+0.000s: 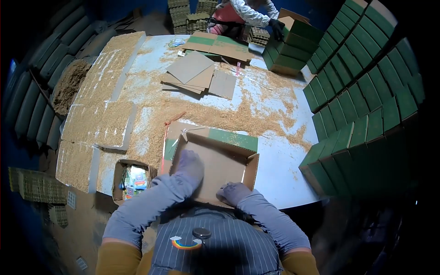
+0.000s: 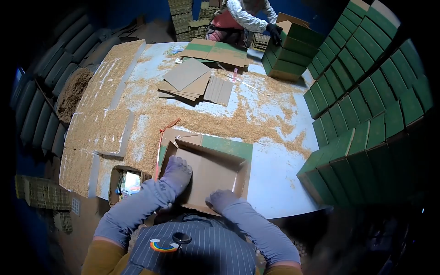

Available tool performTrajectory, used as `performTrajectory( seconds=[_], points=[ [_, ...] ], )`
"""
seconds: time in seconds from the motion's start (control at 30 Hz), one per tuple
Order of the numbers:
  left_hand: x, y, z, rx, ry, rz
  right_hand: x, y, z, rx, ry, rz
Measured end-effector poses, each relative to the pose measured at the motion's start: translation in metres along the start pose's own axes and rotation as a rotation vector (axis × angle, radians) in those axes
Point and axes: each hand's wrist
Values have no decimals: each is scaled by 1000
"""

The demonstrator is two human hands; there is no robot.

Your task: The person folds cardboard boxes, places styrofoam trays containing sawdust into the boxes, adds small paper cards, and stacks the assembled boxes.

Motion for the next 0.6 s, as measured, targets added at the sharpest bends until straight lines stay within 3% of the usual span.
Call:
performTrajectory(
  seconds=[0.07,0.17,0.2,0.27,0.33,0.37,0.4,0.43,0.47,0.5,0.53,0.6],
  points=[
    [3,-25,-21,105,-24,-15,-6,-1,5,62,-17,-30],
    [12,-37,-31,260,-59,-141,-8,29,29,-466,-270,-53],
    [20,-30,-30,228,-44,-194,-16,42,29,-470,-273,-64],
    [37,3,2,-24,175,-365,-38,66,27,-777,-738,-412],
    [58,44,28,-650,637,-271,-81,68,-17,-788,-1144,-689],
    [73,50,12,-672,1122,-52,-94,67,-30,-633,-1642,-625],
    [92,55,-17,-655,1596,203,-93,60,-36,-446,-2032,-506],
    [112,45,-93,-519,1850,107,-92,46,-47,-268,-2080,-464],
    [110,49,-96,-51,2006,214,-96,28,-59,-89,-2110,-413],
    [102,47,-100,88,1811,240,-96,13,-75,-12,-2190,-341],
    [87,40,-106,225,1609,264,-67,19,-35,-67,-2180,-538],
    [44,21,-119,110,1464,231,-67,-37,-87,-229,-1942,-561]
  ],
)
Point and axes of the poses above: each hand's wrist, its own y-axis away from the middle knuckle, its own z-axis out of the back of the hand, x = y × z, and after that the axes turned 10 degrees about -z, right-handed
